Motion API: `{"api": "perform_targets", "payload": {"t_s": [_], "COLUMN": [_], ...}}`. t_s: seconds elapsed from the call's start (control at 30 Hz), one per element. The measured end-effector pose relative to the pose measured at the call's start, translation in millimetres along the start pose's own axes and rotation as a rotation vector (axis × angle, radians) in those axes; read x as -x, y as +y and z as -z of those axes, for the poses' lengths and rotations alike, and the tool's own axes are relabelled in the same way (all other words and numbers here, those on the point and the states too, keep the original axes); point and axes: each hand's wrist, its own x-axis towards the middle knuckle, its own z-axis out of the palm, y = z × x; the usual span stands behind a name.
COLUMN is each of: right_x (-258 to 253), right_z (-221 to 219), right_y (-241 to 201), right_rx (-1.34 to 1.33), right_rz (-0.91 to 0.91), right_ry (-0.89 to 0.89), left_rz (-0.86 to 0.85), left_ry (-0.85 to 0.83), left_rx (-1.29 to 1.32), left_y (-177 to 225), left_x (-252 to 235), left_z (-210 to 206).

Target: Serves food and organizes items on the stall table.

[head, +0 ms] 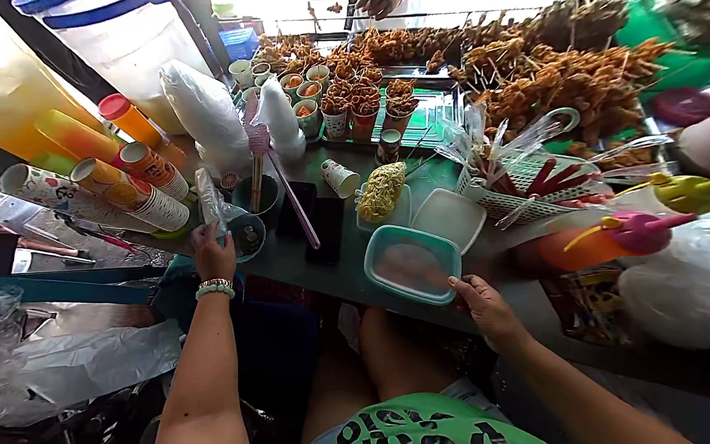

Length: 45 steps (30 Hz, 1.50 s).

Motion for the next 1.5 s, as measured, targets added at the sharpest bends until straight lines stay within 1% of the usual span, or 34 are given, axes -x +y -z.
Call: {"api": "perform_targets", "payload": {"t_s": [0.1,0.2,0.27,0.33,0.43,0.53,0.67,0.77,0.83,0.87,0.9,0.93,0.97,1.0,1.03,1.07,1.1,1.13,1.2,1.23,1.3,1.33,1.4,1.43,1.5], "right_x": [-2.3,-7.4,-11.3,-15.1,-18.8,-19.6,-17.2,-21.1,-22.3,-22.1,-21.6,-21.2,-20.5,-20.5,-21.5,-23.1,-23.7,-22.7,-19.9,-20.7,-22.1,-21.2,-17.6,-16.0,-13.1], "right_z": [4.2,6.6,8.4,11.5,13.6,11.4,9.8,10.4,11.5,11.7,11.9,12.1,12.5,14.5,18.6,24.6,29.1,31.8,33.3,31.7,26.2,24.0,20.5,19.6,20.2], "right_y": [12.7,21.8,25.6,28.9,35.1,38.9,40.7,44.2,45.1,44.6,43.7,43.8,45.8,49.5,51.1,48.5,41.7,32.6,15.8,9.4,-4.3,-11.8,-25.1,-29.3,-33.1], "right_rx": [0.032,0.096,0.092,0.102,0.124,0.119,0.118,0.117,0.098,0.096,0.115,0.164,0.240,0.321,0.408,0.518,0.631,0.759,1.010,1.087,1.163,1.188,1.252,1.283,1.321], "right_rz": [0.046,0.098,0.114,0.127,0.185,0.229,0.259,0.293,0.269,0.248,0.241,0.274,0.370,0.531,0.737,0.926,1.078,1.189,1.309,1.349,1.405,1.416,1.417,1.415,1.420], "right_ry": [-0.017,-0.039,-0.061,-0.088,-0.109,-0.088,-0.077,-0.079,-0.097,-0.098,-0.080,-0.026,0.067,0.162,0.227,0.225,0.172,0.085,-0.089,-0.142,-0.195,-0.229,-0.312,-0.347,-0.405], "left_rz": [0.022,0.146,0.219,0.245,0.214,0.163,0.090,0.062,0.019,-0.017,-0.060,-0.112,-0.172,-0.244,-0.330,-0.421,-0.515,-0.609,-0.752,-0.793,-0.792,-0.740,-0.566,-0.479,-0.391], "left_ry": [-0.035,-0.117,-0.187,-0.218,-0.207,-0.208,-0.161,-0.139,-0.129,-0.099,-0.046,0.024,0.091,0.130,0.132,0.109,0.067,-0.006,-0.236,-0.353,-0.535,-0.612,-0.728,-0.746,-0.684], "left_rx": [-0.075,-0.074,-0.099,-0.109,-0.178,-0.243,-0.284,-0.246,-0.238,-0.232,-0.207,-0.162,-0.102,-0.027,0.057,0.140,0.224,0.298,0.424,0.466,0.539,0.589,0.723,0.785,0.836], "left_y": [4.1,16.5,13.8,6.7,3.4,-0.4,-13.2,-21.7,-19.0,-18.0,-16.1,-13.4,-8.3,-0.4,10.0,22.1,35.7,48.5,67.7,74.2,84.3,89.2,100.8,106.3,112.6], "left_x": [-33.5,-56.4,-71.2,-83.5,-94.2,-100.8,-102.6,-103.7,-99.9,-96.5,-91.7,-85.1,-75.4,-61.8,-44.1,-22.4,2.3,28.0,76.6,95.7,121.7,130.5,146.0,154.4,171.2], "left_z": [-6.6,-8.6,-10.2,-7.7,4.9,8.6,-5.5,-12.4,-13.5,-15.6,-18.1,-20.9,-22.8,-23.5,-23.0,-23.4,-25.9,-31.3,-49.4,-60.8,-84.2,-94.9,-110.0,-114.6,-119.5]}}
